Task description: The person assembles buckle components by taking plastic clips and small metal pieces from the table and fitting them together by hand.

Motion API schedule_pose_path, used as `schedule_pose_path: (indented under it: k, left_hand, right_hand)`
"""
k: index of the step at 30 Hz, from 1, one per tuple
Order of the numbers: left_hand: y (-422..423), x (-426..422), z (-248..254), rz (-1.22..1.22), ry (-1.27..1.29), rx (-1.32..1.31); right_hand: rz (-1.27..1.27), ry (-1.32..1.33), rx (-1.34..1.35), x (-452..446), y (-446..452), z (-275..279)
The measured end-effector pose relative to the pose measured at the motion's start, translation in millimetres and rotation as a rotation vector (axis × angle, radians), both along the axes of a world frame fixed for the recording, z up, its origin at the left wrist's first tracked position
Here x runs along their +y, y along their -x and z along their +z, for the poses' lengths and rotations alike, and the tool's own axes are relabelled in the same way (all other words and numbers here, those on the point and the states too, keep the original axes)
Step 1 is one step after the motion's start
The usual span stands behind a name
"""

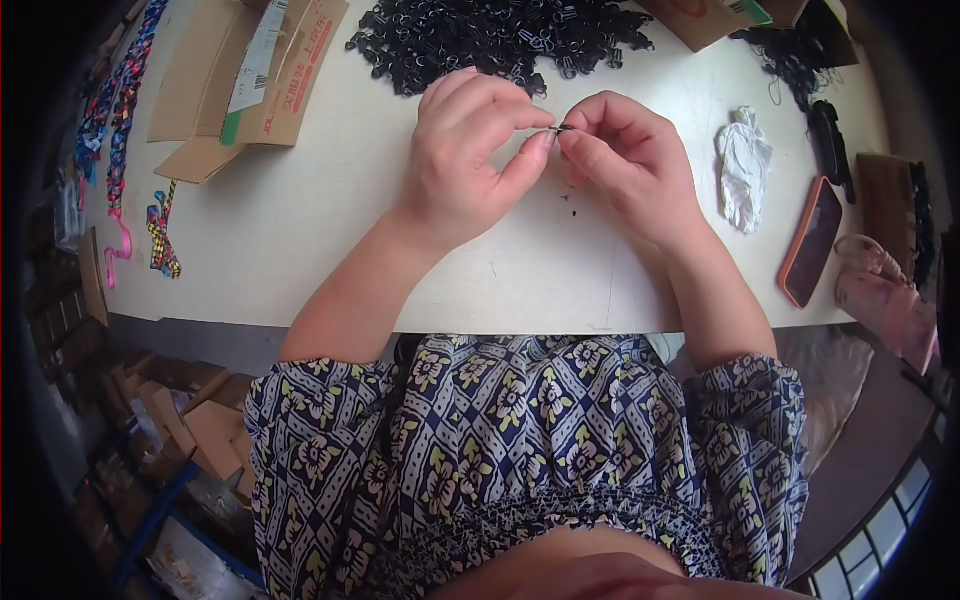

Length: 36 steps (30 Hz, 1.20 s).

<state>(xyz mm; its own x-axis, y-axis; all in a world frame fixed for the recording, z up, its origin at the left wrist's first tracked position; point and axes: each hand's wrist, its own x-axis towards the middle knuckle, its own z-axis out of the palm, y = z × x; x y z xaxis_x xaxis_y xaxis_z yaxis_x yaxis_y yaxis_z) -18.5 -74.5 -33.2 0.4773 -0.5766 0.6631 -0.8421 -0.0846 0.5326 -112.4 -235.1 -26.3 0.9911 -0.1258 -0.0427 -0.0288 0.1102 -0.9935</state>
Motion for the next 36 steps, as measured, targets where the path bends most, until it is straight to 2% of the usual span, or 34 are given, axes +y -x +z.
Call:
schedule_pose_path:
  k: [2,8,11,17,36]
  left_hand:
    - [-0.7,0.8,-1.6,-0.008,-0.028,0.003]
    - [3.7,2.5,6.1,0.138,-0.123,-0.256]
    - [6.4,3.4,7.7,0.143,-0.142,-0.281]
    - [2.0,2.4,2.1,0.031,-0.082,-0.031]
    - [4.5,1.4,-2.1,0.075,-0.206,-0.081]
  right_hand:
    - [0.005,-0.013,0.007,0.1,-0.2,0.0]
    - [-0.024,0.042,0.052,2.5,-0.4,1.7]
    - [-0.039,0.019,0.061,4.2,-0.6,3.4]
    - [-0.015,-0.04,0.061,-3.0,-2.1,-2.1]
    - [0.039,0.072,0.072,-7.5,-1.5,0.8]
